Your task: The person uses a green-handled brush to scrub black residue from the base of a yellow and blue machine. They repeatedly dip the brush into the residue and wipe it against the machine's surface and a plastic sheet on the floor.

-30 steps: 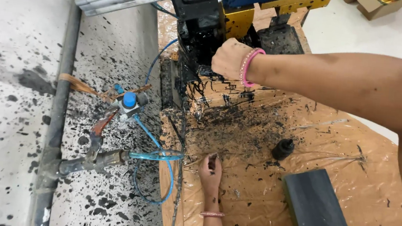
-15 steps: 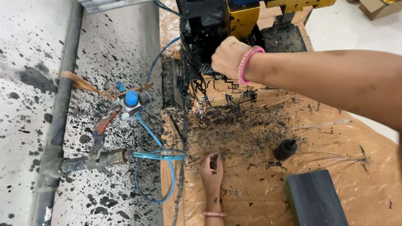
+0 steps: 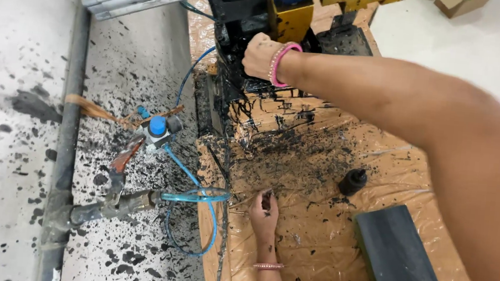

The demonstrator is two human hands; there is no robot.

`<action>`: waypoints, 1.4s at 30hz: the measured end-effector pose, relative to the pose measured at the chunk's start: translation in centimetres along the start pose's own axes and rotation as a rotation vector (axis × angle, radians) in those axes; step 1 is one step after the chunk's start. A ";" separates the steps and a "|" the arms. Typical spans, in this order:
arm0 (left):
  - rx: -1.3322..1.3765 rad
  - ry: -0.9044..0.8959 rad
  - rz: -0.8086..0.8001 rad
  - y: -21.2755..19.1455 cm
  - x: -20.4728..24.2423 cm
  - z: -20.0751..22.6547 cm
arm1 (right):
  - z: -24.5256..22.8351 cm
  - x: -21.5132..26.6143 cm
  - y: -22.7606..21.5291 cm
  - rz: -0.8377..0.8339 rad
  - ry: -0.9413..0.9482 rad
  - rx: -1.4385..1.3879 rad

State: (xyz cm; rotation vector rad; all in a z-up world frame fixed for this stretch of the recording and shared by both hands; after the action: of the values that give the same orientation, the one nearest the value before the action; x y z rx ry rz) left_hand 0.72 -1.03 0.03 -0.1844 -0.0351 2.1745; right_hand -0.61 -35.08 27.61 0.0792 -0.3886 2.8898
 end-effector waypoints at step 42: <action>0.152 0.026 0.046 -0.1 -0.2 1.6 | 2.9 -1.4 -3.0 -0.272 -0.178 -0.139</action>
State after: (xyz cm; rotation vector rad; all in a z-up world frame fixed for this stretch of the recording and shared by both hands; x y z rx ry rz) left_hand 0.65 -1.06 1.69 -0.1279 0.1498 2.2100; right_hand 1.53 -33.36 31.03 0.3400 -0.5623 2.5881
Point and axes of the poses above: each hand's wrist, its own x-axis away from the middle knuckle, its own y-axis out of the palm, z = x × y, the point moved 1 cm from there along -x, towards the middle knuckle, and after that the axes turned 15 degrees about x, right-handed, at the moved point
